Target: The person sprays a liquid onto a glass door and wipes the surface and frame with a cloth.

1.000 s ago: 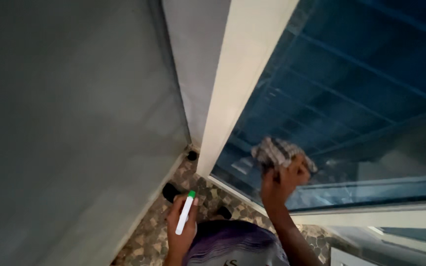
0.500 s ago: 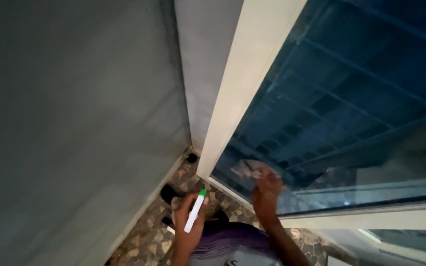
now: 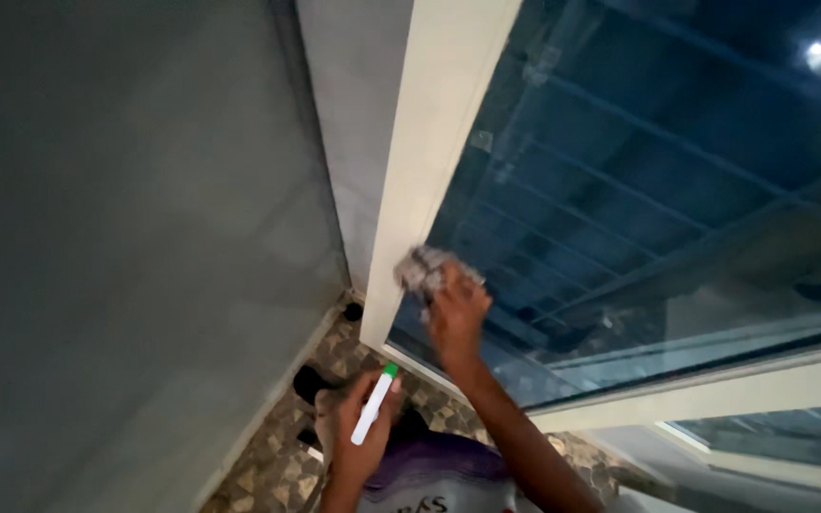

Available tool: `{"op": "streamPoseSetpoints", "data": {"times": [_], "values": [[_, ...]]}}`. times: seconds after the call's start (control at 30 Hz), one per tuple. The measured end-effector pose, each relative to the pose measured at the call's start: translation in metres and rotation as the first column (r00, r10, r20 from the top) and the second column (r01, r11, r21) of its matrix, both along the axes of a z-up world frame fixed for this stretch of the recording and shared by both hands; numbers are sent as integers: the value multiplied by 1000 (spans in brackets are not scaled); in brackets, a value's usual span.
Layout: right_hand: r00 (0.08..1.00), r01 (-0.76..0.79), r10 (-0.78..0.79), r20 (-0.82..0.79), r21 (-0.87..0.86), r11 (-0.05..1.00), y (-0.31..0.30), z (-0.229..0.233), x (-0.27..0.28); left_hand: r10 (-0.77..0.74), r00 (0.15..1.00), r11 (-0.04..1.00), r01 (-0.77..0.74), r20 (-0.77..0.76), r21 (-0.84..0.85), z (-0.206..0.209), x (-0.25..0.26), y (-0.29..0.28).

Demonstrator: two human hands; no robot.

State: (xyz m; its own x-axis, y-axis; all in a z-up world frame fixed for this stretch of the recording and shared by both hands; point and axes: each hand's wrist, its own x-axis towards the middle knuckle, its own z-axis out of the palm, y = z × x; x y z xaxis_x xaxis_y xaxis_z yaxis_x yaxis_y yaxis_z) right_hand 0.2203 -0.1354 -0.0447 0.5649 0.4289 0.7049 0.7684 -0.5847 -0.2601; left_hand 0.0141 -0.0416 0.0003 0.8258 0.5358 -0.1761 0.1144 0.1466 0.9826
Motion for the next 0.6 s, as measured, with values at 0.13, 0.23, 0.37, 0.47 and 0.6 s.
{"op": "streamPoseSetpoints", "data": {"times": [0.13,0.23,0.37,0.47,0.6], "values": [[983,-35,22,-184,-70,997,-39,-35,-28,10,1000,998,-10,8,60,5,1,6],[977,12,-29,-212,-83,996,-73,-52,-39,30,998,997,-34,58,66,14,4,4],[961,38,-80,-267,-157,987,-100,-53,-49,-39,998,997,42,-45,64,20,6,0],[949,16,-48,-313,-107,994,-99,-44,-51,-82,996,988,86,-35,126,18,9,-2],[926,-23,17,-377,-12,1000,-101,-44,-57,-105,994,992,107,-34,69,17,14,-1]]}}
